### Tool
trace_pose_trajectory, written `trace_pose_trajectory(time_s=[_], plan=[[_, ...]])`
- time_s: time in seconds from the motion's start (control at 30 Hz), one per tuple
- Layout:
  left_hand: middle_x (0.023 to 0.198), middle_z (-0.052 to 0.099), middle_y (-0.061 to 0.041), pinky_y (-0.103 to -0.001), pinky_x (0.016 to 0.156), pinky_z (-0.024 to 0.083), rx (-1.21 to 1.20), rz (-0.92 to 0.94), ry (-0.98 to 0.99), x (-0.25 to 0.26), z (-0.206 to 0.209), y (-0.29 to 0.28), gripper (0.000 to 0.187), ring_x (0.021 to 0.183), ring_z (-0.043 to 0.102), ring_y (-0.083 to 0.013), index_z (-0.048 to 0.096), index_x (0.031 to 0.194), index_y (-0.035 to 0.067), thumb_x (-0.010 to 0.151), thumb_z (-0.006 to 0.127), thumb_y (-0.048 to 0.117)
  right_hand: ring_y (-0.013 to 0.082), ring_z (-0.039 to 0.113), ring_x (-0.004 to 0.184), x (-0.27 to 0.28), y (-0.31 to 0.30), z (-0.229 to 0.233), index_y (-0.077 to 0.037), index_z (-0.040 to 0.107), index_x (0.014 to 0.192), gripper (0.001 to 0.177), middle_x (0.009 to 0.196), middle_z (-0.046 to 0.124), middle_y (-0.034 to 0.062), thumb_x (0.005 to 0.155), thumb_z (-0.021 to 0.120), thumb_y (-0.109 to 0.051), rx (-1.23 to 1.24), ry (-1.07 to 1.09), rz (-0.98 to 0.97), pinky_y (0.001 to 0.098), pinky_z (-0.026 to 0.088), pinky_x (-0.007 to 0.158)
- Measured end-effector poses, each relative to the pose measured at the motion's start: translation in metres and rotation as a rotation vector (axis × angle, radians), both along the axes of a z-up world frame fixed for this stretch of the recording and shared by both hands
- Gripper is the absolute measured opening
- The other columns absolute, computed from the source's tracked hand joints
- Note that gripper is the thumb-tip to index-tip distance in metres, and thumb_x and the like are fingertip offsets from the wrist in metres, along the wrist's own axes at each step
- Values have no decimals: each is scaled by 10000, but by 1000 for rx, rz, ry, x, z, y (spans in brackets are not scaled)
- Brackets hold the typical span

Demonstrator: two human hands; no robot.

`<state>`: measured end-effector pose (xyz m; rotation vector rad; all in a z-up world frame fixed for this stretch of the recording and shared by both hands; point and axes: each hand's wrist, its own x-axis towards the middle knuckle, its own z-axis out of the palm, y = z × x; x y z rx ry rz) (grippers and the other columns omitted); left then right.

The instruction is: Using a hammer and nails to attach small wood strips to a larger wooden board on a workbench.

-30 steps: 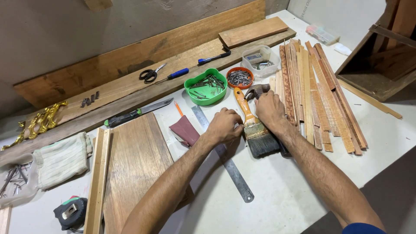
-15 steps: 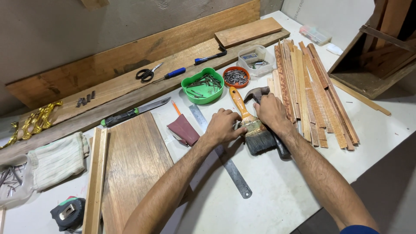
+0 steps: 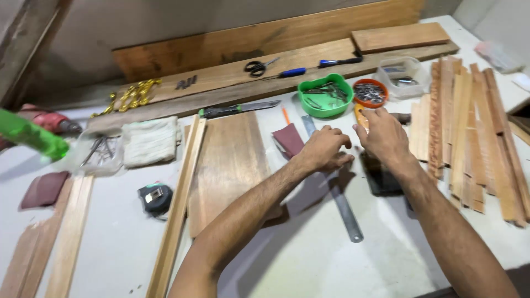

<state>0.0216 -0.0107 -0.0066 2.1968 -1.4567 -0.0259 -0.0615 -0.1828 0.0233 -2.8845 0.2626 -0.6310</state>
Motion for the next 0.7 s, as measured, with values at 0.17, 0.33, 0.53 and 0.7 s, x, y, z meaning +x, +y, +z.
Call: trace_pose_trajectory(time_s=[0.17, 0.33, 0.53, 0.7], plan=[[1027, 719, -93, -475, 922, 515, -1, 135, 0, 12, 37, 99, 310, 1055, 629, -329, 761, 954, 127, 806, 776, 399, 398, 672, 1002, 35, 95, 18, -30, 713, 1217, 345, 1107, 696, 204, 923, 737, -211, 72, -30, 300, 491, 558, 860], [1008, 722, -99, -456, 929, 520, -60, 292, -50, 33, 42, 231, 272, 1048, 640, -317, 775, 893, 122, 790, 779, 373, 378, 688, 931, 72, 208, 31, -43, 733, 1196, 308, 1085, 702, 203, 928, 731, -194, 108, 14, 514, 466, 574, 832], [1004, 755, -120, -438, 946, 523, -50, 564, 21, 24, 49, 400, 269, 1019, 681, -306, 788, 977, 99, 836, 783, 328, 313, 714, 811, 92, 350, 47, -41, 714, 1197, 322, 1146, 678, 181, 935, 711, -228, 148, 187, 678, 458, 586, 765], [1065, 755, -130, -421, 903, 563, -80, 766, 135, 10, 35, 514, 300, 1014, 716, -299, 754, 1041, 66, 843, 790, 288, 295, 699, 927, 101, 452, 41, -67, 730, 1193, 278, 1142, 698, 155, 959, 689, -211, 83, 287, 852, 431, 581, 838]])
